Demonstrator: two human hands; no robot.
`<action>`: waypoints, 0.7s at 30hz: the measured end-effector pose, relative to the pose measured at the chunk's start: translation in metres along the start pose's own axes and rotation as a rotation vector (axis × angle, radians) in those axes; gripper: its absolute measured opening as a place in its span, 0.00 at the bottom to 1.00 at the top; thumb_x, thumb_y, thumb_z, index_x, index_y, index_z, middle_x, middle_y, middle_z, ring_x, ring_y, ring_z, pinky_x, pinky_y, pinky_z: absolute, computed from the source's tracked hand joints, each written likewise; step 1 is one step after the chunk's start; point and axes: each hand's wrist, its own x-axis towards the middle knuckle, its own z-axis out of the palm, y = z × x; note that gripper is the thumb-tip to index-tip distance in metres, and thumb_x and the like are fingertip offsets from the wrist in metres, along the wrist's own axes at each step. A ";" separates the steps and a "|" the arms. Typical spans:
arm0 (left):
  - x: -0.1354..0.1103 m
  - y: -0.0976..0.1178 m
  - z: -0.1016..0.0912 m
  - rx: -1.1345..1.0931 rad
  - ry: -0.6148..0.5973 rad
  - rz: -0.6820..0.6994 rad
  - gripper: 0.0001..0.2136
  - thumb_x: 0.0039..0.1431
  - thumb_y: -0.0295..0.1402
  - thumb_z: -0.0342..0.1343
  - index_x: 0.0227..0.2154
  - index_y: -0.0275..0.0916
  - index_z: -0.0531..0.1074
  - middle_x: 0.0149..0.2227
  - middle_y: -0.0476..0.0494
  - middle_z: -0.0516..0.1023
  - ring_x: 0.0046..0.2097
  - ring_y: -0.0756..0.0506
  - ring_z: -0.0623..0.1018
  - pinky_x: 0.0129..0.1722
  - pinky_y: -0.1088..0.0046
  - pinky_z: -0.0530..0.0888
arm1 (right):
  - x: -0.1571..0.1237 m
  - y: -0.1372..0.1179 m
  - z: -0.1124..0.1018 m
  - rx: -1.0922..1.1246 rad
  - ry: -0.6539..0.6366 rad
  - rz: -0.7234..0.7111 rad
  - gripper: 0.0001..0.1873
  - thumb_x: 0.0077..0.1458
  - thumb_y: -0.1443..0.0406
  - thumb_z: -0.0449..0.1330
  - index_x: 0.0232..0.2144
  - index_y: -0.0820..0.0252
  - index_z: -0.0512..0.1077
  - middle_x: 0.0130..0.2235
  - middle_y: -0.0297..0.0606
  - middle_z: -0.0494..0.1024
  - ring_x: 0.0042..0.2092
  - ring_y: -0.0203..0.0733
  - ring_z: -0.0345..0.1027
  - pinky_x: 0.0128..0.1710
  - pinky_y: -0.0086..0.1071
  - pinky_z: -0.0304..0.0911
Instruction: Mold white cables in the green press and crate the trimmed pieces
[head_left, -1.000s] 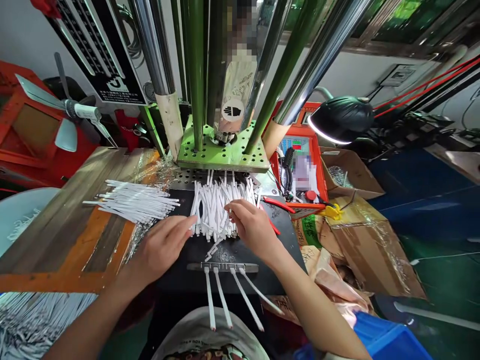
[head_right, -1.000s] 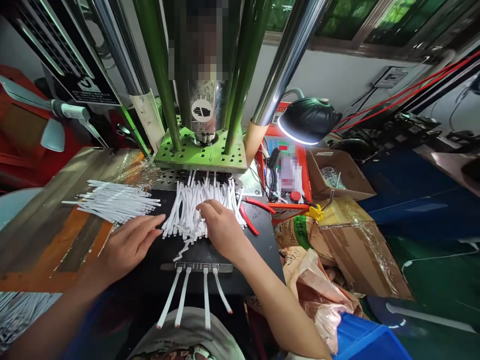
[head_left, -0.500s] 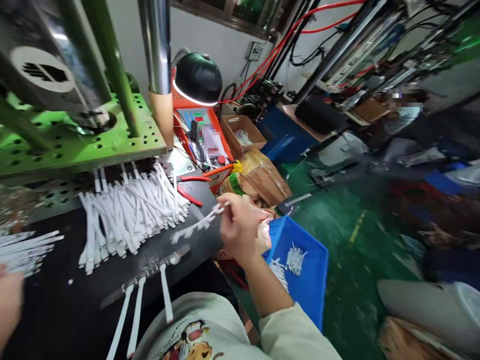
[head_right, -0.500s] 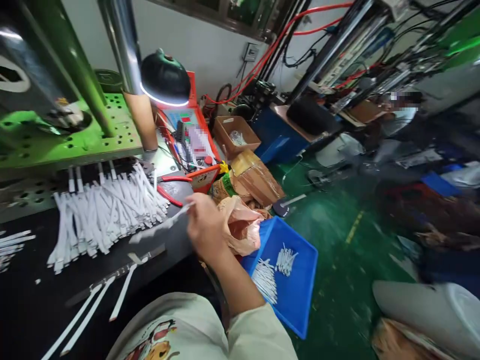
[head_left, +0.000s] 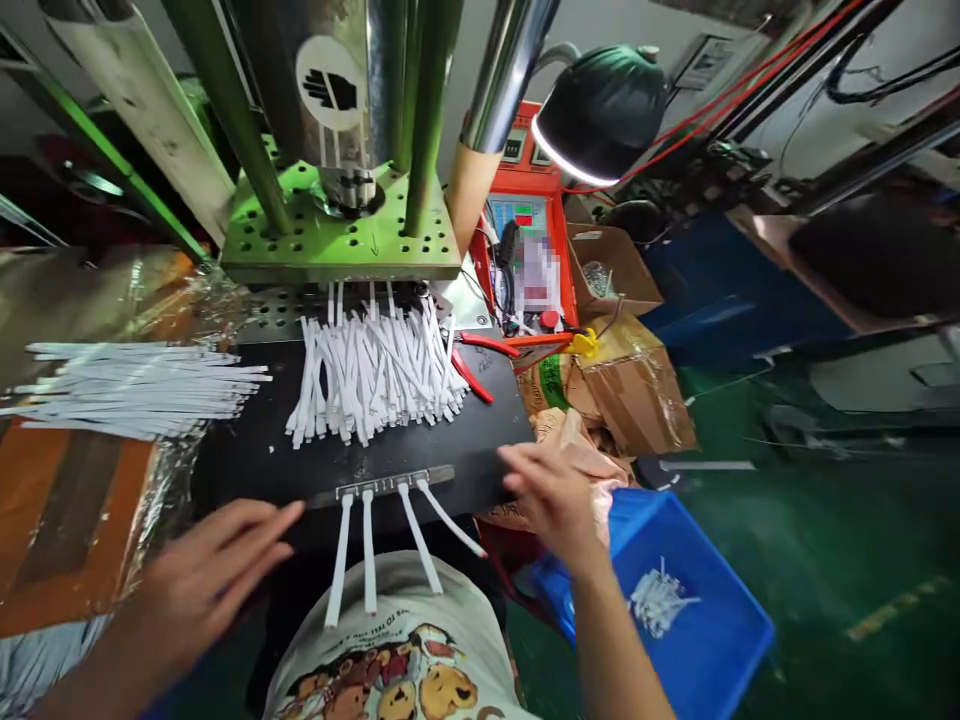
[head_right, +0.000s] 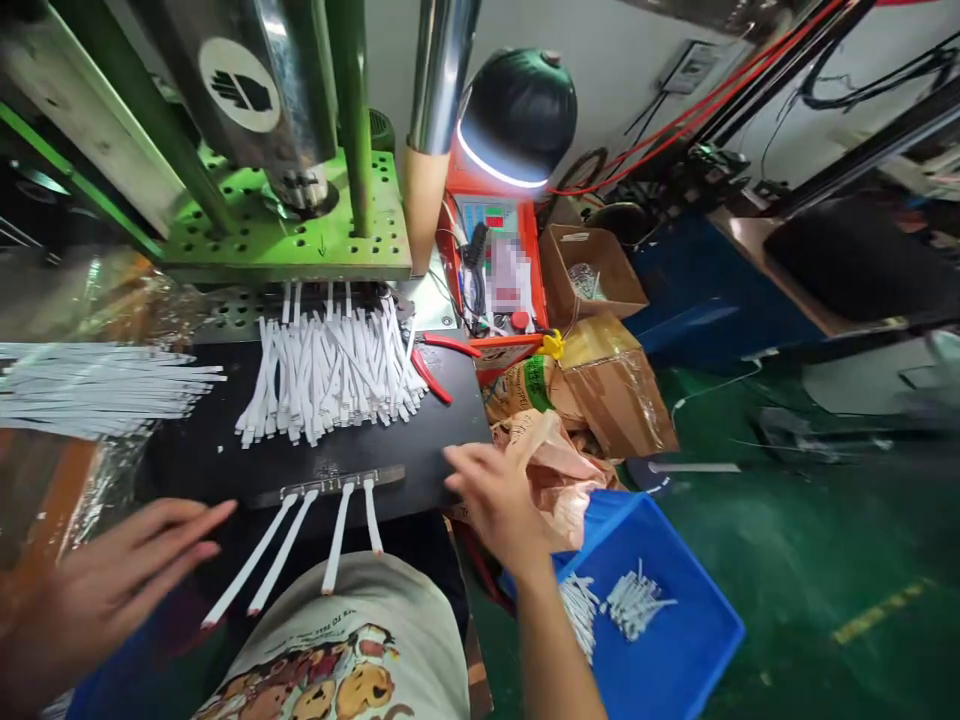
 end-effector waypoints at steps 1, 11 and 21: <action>0.012 0.009 0.010 -0.064 0.011 0.067 0.18 0.70 0.34 0.50 0.61 0.45 0.67 0.43 0.44 0.76 0.41 0.50 0.78 0.41 0.80 0.74 | 0.012 -0.022 0.015 0.140 -0.041 -0.104 0.19 0.65 0.68 0.55 0.56 0.50 0.70 0.45 0.40 0.76 0.44 0.39 0.73 0.43 0.32 0.70; 0.073 0.025 0.039 -0.372 0.313 -0.168 0.09 0.66 0.31 0.54 0.32 0.38 0.76 0.27 0.49 0.71 0.29 0.52 0.72 0.28 0.78 0.69 | 0.085 -0.065 0.046 0.381 0.110 0.058 0.12 0.66 0.63 0.52 0.32 0.58 0.73 0.34 0.38 0.74 0.36 0.39 0.68 0.36 0.31 0.63; 0.147 -0.063 0.009 -0.066 -0.069 -0.660 0.15 0.54 0.46 0.56 0.23 0.40 0.65 0.27 0.44 0.71 0.33 0.42 0.71 0.32 0.71 0.59 | 0.182 -0.037 0.048 -0.137 -0.247 0.417 0.08 0.62 0.63 0.57 0.31 0.61 0.69 0.32 0.41 0.75 0.35 0.41 0.67 0.31 0.29 0.48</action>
